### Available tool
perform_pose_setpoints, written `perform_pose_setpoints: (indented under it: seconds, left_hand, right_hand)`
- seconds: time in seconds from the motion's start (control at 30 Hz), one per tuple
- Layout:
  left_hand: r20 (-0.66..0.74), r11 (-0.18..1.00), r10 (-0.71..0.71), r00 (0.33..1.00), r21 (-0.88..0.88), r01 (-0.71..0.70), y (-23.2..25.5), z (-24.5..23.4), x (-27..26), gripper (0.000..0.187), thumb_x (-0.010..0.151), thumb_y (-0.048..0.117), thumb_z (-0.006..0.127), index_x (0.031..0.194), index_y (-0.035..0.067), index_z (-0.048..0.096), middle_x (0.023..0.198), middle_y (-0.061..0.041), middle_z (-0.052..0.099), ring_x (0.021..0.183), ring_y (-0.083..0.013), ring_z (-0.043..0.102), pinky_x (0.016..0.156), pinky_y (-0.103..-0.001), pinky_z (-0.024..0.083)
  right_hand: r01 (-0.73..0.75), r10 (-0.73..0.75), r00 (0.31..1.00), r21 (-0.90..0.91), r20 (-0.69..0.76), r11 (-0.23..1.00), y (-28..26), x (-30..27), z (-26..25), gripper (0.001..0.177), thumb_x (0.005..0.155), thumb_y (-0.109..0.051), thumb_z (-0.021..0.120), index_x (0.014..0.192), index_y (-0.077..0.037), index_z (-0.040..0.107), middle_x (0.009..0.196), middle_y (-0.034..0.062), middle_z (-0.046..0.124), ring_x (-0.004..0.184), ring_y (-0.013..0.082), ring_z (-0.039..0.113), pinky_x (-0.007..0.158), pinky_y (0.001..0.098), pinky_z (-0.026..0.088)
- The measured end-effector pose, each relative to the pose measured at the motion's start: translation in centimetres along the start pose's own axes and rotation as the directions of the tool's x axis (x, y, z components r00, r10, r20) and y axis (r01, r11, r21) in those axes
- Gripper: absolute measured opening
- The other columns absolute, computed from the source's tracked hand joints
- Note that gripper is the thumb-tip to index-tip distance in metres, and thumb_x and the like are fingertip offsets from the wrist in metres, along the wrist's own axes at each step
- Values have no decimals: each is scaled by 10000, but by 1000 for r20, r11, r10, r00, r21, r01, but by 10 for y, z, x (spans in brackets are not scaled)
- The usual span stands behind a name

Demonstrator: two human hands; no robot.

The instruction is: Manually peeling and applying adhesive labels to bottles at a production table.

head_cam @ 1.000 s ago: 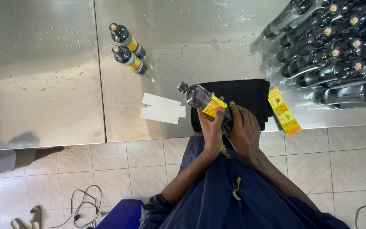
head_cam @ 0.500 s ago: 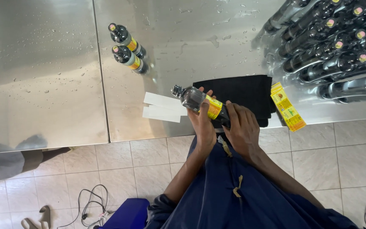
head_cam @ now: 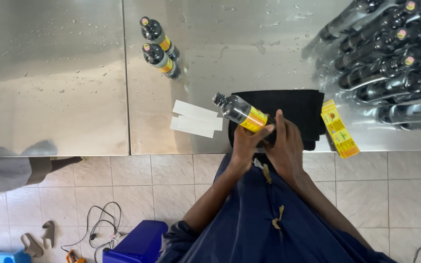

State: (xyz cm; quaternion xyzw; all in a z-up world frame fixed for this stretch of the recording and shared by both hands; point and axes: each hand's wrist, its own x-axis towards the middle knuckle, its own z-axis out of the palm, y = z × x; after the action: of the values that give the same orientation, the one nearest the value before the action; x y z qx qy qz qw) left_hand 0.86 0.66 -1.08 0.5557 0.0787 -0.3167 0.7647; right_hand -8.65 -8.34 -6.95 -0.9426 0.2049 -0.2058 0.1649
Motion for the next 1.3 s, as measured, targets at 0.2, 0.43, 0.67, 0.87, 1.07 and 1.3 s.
perform_pose_setpoints:
  seconds: [0.2,0.43,0.67,0.87,1.07,1.3]
  left_hand:
    - [-247,843,371,895,494,-213,-53,-97,113,578,709,309,1049,1192,105,805,1044,-144,834,1061,-283,789,1016,-458,565]
    - [-411,687,628,660,691,-224,-14,-169,235,622,808,237,1005,1336,150,688,1219,-87,748,1219,-319,725,1149,-518,505]
    - [-400,647,699,593,707,-286,-23,-160,261,1133,757,157,1029,1645,96,329,1573,-188,340,1493,-461,463,1295,-591,413]
    - [-434,730,642,632,597,-331,-5,-160,293,1535,692,1,1006,1763,136,-85,1711,-375,39,1611,-625,125,1355,-725,164]
    - [-416,669,723,552,622,-407,11,-186,370,1632,674,76,1083,1787,177,-106,1717,-380,111,1650,-559,110,1401,-646,106]
    - [-303,477,869,390,723,-500,1,-219,484,1731,584,270,1203,1766,65,-45,1619,-455,241,1587,-640,228,1368,-712,150]
  right_hand:
    - [-18,-12,972,125,236,992,5,4,1,1133,894,-586,782,1754,-62,261,1738,288,216,1604,498,253,1294,665,224]
    - [-253,238,879,-19,413,967,46,-16,-13,1149,862,-482,844,1761,-118,227,1723,297,191,1545,564,323,1201,740,404]
    - [-239,219,856,-19,469,971,59,-1,-7,1096,901,-477,811,1760,-123,230,1718,267,178,1539,506,350,1187,680,444]
    - [-197,189,845,-38,500,980,70,10,-3,1075,917,-501,785,1760,-134,229,1725,255,153,1544,478,353,1186,658,457]
    - [-266,244,814,-34,527,963,79,17,-14,1061,906,-440,814,1753,-150,246,1724,239,155,1535,476,365,1181,670,455]
    - [-206,244,838,-132,487,970,111,1,-22,958,914,-465,818,1710,-165,377,1682,204,260,1504,461,405,1157,635,473]
